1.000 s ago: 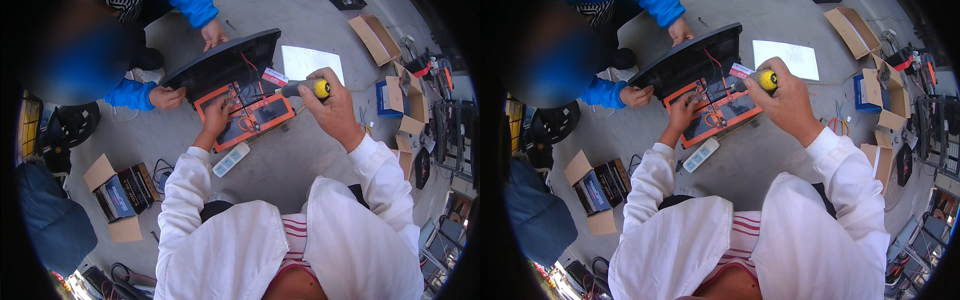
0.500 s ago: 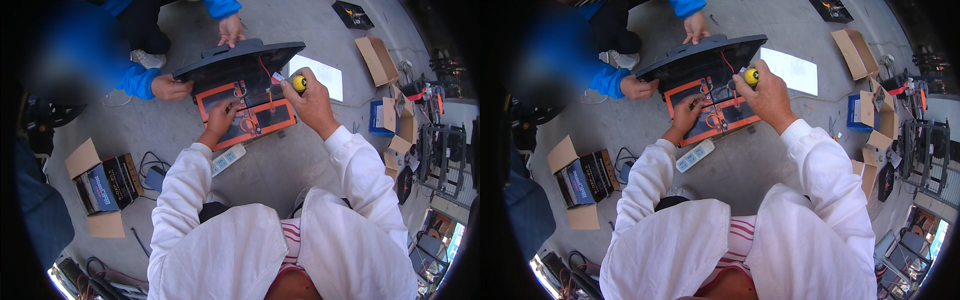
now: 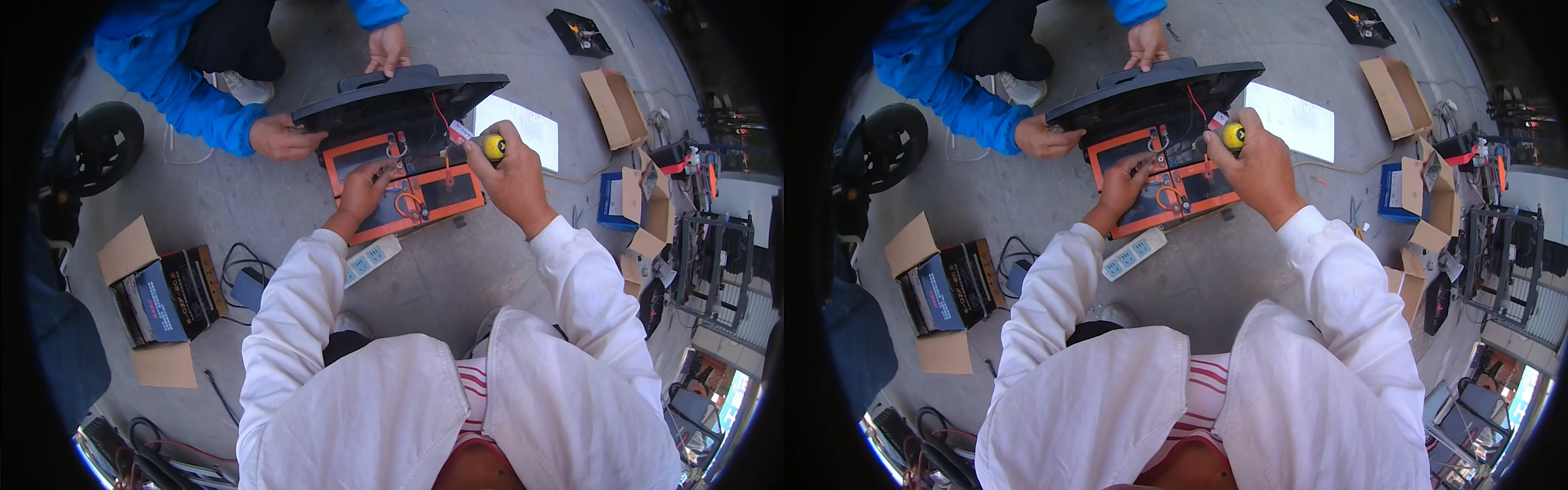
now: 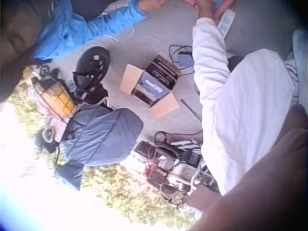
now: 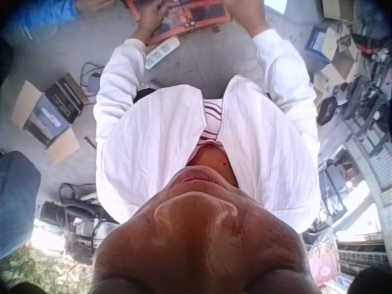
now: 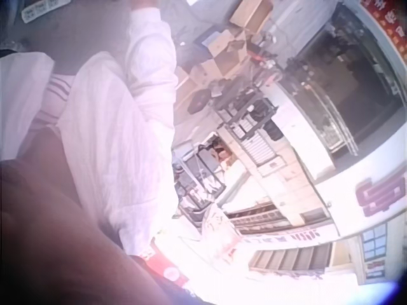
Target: The person uses a screwdriver to tighten screws on an orange and black electronic device placed on the floor. Another person assists by holding a black plastic cover and handing over components.
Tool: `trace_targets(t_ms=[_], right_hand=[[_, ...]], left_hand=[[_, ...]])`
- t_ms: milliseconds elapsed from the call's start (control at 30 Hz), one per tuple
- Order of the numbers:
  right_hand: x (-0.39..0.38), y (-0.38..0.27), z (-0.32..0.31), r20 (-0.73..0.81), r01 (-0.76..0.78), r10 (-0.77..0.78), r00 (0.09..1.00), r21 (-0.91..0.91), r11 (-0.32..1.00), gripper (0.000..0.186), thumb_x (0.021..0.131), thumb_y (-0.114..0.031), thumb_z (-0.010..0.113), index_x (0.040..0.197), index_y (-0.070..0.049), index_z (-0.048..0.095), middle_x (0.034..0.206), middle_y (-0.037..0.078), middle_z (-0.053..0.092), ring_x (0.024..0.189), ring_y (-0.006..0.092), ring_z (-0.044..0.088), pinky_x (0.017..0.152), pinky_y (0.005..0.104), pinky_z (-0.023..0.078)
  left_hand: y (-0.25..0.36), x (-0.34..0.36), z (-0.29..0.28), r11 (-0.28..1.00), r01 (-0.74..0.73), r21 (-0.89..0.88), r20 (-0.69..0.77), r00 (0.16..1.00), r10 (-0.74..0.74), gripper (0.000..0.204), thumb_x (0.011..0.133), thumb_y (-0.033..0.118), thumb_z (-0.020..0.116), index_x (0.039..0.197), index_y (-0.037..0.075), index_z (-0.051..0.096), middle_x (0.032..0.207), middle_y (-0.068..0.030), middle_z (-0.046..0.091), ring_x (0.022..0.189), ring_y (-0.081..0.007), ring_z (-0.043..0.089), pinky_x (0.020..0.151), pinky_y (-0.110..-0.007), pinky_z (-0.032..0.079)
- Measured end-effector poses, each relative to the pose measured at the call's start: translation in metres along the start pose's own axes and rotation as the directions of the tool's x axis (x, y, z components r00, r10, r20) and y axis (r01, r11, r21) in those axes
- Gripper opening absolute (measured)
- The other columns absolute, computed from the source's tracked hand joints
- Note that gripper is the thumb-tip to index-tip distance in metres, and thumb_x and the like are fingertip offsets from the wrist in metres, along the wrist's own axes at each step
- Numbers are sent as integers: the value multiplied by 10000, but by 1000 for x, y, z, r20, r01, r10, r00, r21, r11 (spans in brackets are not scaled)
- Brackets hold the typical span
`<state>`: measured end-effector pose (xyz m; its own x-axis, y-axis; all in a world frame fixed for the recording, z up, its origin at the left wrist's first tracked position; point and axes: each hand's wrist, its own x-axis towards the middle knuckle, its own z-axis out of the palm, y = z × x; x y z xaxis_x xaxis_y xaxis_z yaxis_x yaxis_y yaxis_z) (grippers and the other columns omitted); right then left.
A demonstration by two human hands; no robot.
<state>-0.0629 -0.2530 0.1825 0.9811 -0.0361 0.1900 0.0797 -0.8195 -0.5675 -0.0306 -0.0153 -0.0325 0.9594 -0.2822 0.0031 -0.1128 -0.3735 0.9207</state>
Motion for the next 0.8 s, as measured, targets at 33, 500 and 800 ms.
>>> trace_targets(t_ms=[33, 500, 800], right_hand=[[-1, -2, -1, 15, -2, 2, 1000, 6, 1000, 351, 964, -288, 799, 1084, -17, 611, 824, 219, 732, 722, 372, 756, 641, 403, 587], [38, -39, -12, 319, 47, 5, 948, -156, 987, 417, 999, -394, 740, 1125, -15, 620, 837, 205, 735, 747, 372, 734, 690, 436, 567], [33, -34, -7, 152, -6, 54, 987, -300, 954, 458, 989, -441, 744, 1018, 8, 658, 710, 198, 718, 661, 394, 732, 607, 459, 575]], left_hand=[[-2, 0, 0, 1000, -1, 9, -2, 1000, 1, 329, 981, 129, 730, 1305, 78, 759, 1187, -174, 778, 1017, -268, 774, 888, -345, 601], [4, -4, 4, 995, 46, -86, -45, 998, -50, 251, 1017, 118, 685, 1264, 71, 672, 1083, -207, 766, 1004, -395, 753, 833, -430, 585], [-10, -3, 5, 989, 43, -142, -16, 999, -46, 198, 1036, 142, 684, 1224, 86, 666, 1035, -195, 765, 958, -378, 764, 801, -405, 578]])
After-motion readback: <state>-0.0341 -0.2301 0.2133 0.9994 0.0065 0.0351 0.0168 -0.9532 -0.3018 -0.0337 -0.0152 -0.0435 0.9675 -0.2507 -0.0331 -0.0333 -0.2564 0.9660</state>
